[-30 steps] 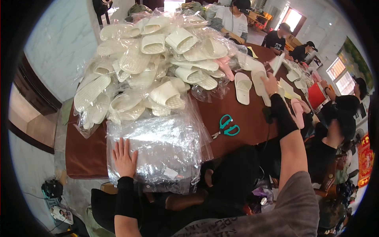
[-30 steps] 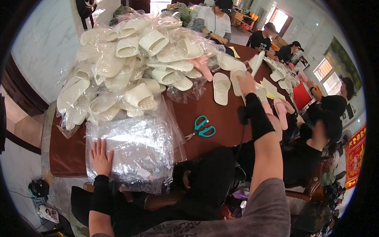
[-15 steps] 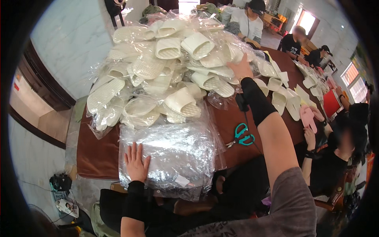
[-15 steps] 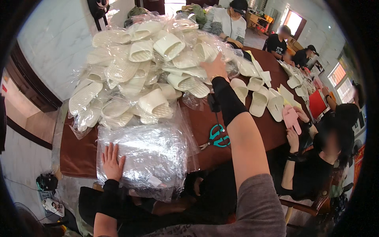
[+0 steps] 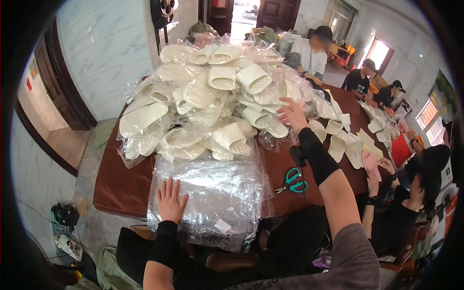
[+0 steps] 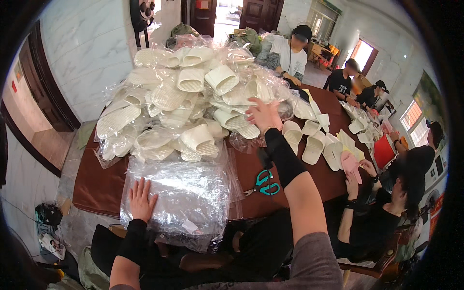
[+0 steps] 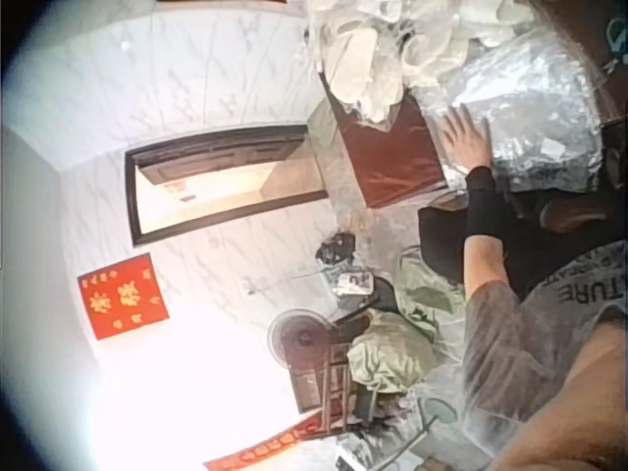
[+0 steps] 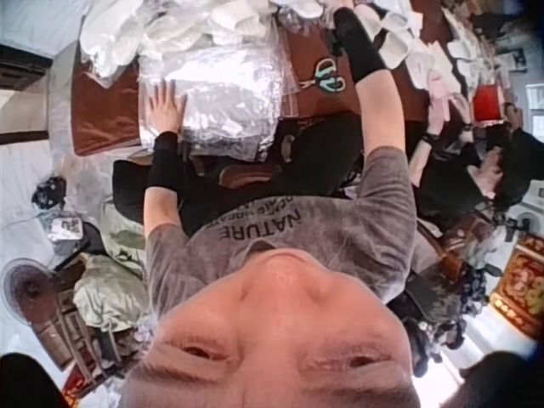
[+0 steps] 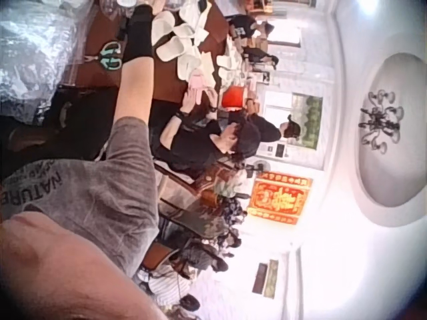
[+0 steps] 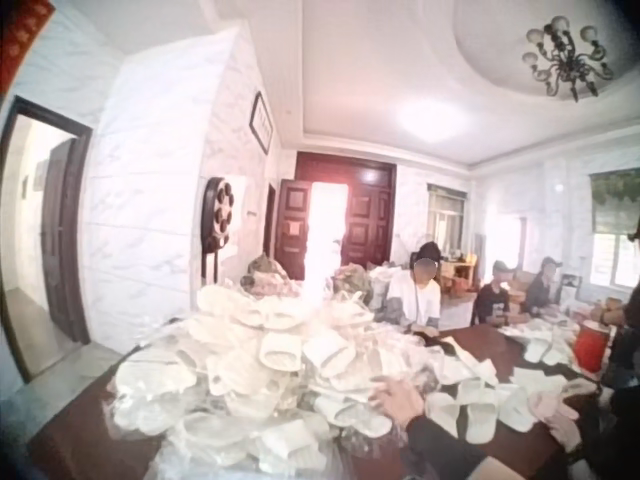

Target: The recorder is inspecting and organizing pairs of finished slippers, checking for quality and placing them into a plastic bag.

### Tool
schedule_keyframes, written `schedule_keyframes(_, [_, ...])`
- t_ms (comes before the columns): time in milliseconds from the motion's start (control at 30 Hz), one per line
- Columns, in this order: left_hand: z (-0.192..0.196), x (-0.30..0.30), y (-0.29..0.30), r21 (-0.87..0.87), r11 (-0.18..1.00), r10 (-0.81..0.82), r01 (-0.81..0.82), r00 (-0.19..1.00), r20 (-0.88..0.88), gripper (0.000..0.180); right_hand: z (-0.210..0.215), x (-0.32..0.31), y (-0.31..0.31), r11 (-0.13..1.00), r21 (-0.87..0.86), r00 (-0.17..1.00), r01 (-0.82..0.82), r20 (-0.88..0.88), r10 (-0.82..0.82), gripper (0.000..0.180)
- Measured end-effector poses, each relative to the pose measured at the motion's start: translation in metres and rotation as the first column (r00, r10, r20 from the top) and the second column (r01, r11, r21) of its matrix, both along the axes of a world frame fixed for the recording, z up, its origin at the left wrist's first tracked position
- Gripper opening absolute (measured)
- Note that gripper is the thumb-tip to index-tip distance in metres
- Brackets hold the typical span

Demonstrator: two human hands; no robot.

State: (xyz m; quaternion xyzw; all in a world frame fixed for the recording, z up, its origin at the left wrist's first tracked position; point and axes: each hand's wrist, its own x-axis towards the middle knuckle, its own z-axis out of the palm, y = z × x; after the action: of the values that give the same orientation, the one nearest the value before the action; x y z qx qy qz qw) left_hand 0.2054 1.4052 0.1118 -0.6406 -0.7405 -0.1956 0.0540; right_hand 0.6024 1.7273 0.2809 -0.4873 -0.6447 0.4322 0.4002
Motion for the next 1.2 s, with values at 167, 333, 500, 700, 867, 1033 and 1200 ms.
schedule_keyframes(167, [-0.001, -0.001, -0.001, 0.025, 1.0, -0.005, 0.005, 1.0, 0.0, 0.061, -0.01, -0.049, -0.006, 0.988, -0.129, 0.772, -0.082, -0.636, -0.019, 0.034])
schedule_keyframes(333, [-0.002, -0.002, 0.0, 0.049, 0.999, 0.004, -0.003, 1.0, -0.008, 0.061, -0.043, -0.011, 0.04, 0.987, -0.047, 0.706, 0.157, -0.693, -0.145, 0.033])
schedule_keyframes(500, [-0.005, -0.003, -0.001, 0.091, 0.996, -0.001, 0.0, 1.0, 0.013, 0.06, -0.023, 0.091, 0.032, 0.721, 0.069, 0.651, 0.689, -0.494, -0.576, 0.032])
schedule_keyframes(700, [-0.007, -0.003, -0.003, 0.103, 0.995, 0.005, -0.006, 1.0, 0.013, 0.06, 0.048, 0.143, -0.031, 0.679, 0.219, 0.669, 0.7, -0.535, -0.517, 0.02])
schedule_keyframes(867, [-0.009, -0.004, -0.003, 0.138, 0.99, 0.004, -0.005, 1.0, 0.008, 0.06, 0.112, 0.115, -0.083, 0.844, 0.323, 0.867, 0.429, -0.411, -0.283, 0.019])
schedule_keyframes(1033, [-0.015, -0.006, -0.002, 0.151, 0.989, 0.009, -0.013, 1.0, 0.026, 0.059, 0.164, 0.05, -0.134, 0.978, 0.202, 0.948, 0.042, -0.316, 0.025, 0.017])
schedule_keyframes(1200, [-0.017, -0.006, -0.002, 0.164, 0.986, 0.018, -0.019, 1.0, 0.006, 0.059, 0.168, -0.014, -0.162, 0.954, 0.005, 0.862, -0.301, -0.426, 0.274, 0.024])
